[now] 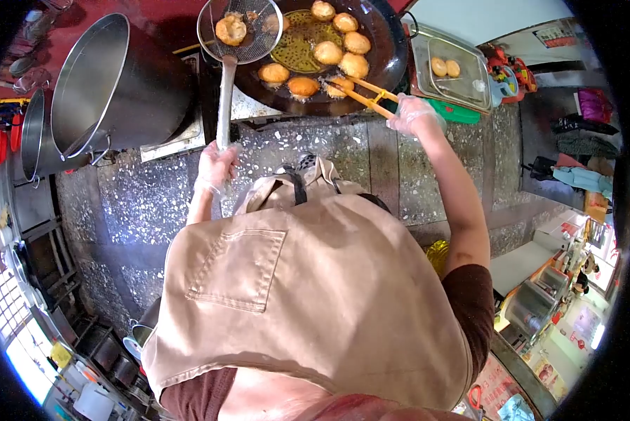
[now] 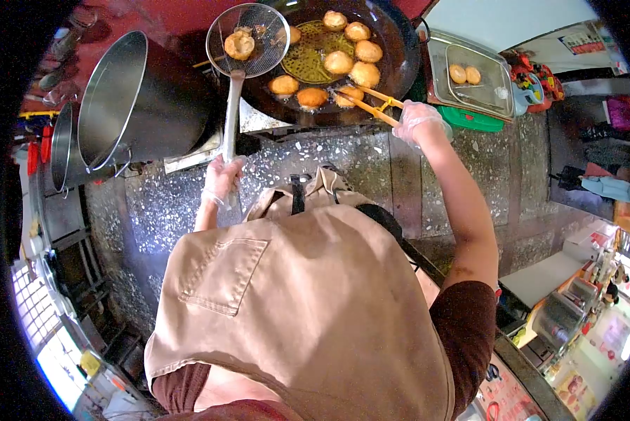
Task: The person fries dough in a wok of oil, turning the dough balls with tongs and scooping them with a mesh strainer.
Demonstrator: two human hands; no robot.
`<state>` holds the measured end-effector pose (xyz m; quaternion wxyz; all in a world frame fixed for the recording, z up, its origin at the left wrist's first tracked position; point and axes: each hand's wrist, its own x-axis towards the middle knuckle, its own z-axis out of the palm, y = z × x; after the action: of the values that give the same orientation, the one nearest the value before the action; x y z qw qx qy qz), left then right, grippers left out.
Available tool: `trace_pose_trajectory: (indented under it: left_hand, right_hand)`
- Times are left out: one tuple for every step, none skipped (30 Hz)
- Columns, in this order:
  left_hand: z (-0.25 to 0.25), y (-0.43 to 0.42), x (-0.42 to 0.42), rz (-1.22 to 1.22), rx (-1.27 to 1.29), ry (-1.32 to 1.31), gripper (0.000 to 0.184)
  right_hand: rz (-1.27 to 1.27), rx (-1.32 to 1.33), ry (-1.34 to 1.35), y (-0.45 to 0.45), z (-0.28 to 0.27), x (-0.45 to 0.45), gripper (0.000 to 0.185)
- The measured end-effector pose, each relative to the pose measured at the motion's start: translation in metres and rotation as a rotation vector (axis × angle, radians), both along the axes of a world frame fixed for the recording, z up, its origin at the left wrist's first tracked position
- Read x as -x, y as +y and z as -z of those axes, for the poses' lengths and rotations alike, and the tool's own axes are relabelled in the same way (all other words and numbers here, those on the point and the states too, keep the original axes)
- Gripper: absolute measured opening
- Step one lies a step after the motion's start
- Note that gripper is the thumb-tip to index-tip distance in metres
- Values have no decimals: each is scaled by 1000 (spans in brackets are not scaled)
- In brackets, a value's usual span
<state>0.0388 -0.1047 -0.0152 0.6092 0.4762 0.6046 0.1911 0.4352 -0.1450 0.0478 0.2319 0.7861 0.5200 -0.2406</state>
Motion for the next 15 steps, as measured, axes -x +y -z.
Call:
trace_pose_trajectory:
  left_hand:
    - [4, 1, -1, -31, 13, -34, 18]
    - [7, 2, -2, -62, 27, -69, 17]
    - [11, 3, -2, -59, 13, -47, 18]
    - [12, 2, -2, -55, 19, -41, 18]
    - [12, 1, -3, -64, 7, -52, 17]
    - [12, 2, -4, -74, -10, -68, 17]
    - [12, 4, -6, -72, -13, -71, 17]
    - [13, 5, -7, -68, -30, -83, 16]
    - [12, 4, -6, -62, -42, -91, 16]
    - [11, 4, -6, -57, -38, -89, 16]
    - [8, 6, -7, -70, -30, -92, 16]
    - [7, 8, -8, -83, -22, -99, 16]
    - [9, 11, -7, -79, -19, -106, 16]
    - [11, 14, -6, -64, -28, -79, 16]
    - [13, 17, -4, -48, -41, -52, 17]
  right_hand:
    - [-29, -5, -3, -1, 0, -1, 51]
    - [-23, -6, -1, -1, 0, -2, 51]
    - [-51, -36, -28, -2, 1, -2, 51]
    - [-80, -63, -53, -5, 2, -1, 52]
    - [-76, -57, -46, -8, 6, -1, 52]
    - [-99, -76, -62, -10, 9, -2, 52]
    - [-123, -101, -84, -8, 9, -4, 52]
    - [-116, -58, -72, -6, 7, -4, 50]
    - [-88, -52, -68, -4, 4, -2, 49]
    - [-58, -45, -62, -4, 1, 1, 49]
    - [-53, -43, -62, -4, 3, 1, 49]
    - [-40, -52, -59, -4, 5, 2, 49]
    - [-27, -61, -59, -4, 5, 2, 49]
    - [-23, -58, -66, -4, 1, 5, 49]
    - [-10, -49, -69, -5, -4, 10, 49]
